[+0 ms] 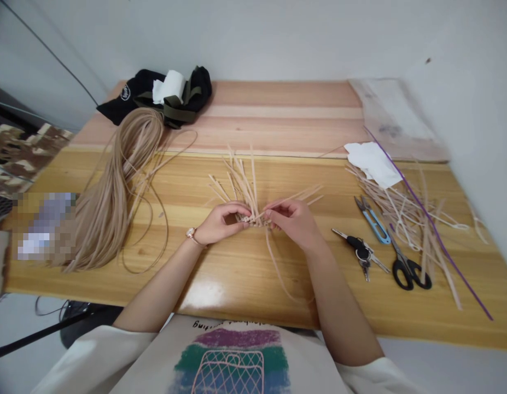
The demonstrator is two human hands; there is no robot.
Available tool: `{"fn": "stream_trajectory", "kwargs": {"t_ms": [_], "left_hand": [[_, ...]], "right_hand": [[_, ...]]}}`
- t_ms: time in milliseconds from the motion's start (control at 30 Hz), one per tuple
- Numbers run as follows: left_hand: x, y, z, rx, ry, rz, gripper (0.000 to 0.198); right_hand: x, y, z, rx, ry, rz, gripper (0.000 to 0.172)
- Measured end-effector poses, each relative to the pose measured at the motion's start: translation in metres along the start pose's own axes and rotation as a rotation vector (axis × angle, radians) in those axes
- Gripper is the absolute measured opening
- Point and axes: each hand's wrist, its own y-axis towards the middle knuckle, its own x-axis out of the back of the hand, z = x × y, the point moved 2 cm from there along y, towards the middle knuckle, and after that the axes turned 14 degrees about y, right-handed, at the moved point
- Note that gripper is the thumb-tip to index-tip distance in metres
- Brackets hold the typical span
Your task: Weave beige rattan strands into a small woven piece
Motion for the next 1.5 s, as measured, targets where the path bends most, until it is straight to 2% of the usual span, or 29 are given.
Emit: {"fn": "stream_trajectory", "kwargs": {"t_ms": [200, 467, 567, 700, 800, 933, 1033, 1167, 1300, 1500], "left_hand": [[0.001, 0.001, -0.001, -0.135, 0.057, -0.037, 0.014], [0.0, 0.002, -0.004, -0.168, 0.173, -0.026, 0.012], [-0.001, 0.002, -0.004, -0.162, 0.23, -0.02, 0.012], [-0.002, 0.001, -0.006, -0.189, 0.26, -0.022, 0.014], [-0.003, 0.001, -0.008, -0.222, 0.246, -0.019, 0.015], [-0.003, 0.001, -0.011, -0.217, 0.237, -0.016, 0.015], [-0.003, 0.001, -0.013, -0.225, 0.227, -0.034, 0.013], [-0.004, 0.001, -0.014, -0.205, 0.193, -0.028, 0.014], [-0.005, 0.002, -0.014, -0.195, 0.146, -0.016, 0.01], [-0.002, 0.003, -0.014, -0.111, 0.008, -0.033, 0.006]], "right_hand": [[-0.001, -0.001, -0.003, -0.057, -0.066, 0.058, 0.019], [-0.006, -0.004, -0.001, -0.076, -0.137, 0.047, 0.012], [-0.006, -0.002, -0.003, -0.106, -0.087, 0.047, 0.013], [-0.004, 0.002, -0.007, -0.132, 0.063, 0.03, 0.022], [-0.007, 0.002, -0.009, -0.179, 0.07, 0.093, 0.019], [-0.01, -0.001, -0.008, -0.189, -0.05, 0.217, 0.016], [-0.01, -0.001, -0.006, -0.091, -0.162, 0.245, 0.022], [-0.01, 0.0, -0.001, 0.203, -0.386, 0.243, 0.018], [-0.014, 0.0, 0.001, 0.311, -0.656, 0.296, 0.018], [-0.022, -0.005, -0.002, 0.506, -1.0, 0.14, 0.016]]}}
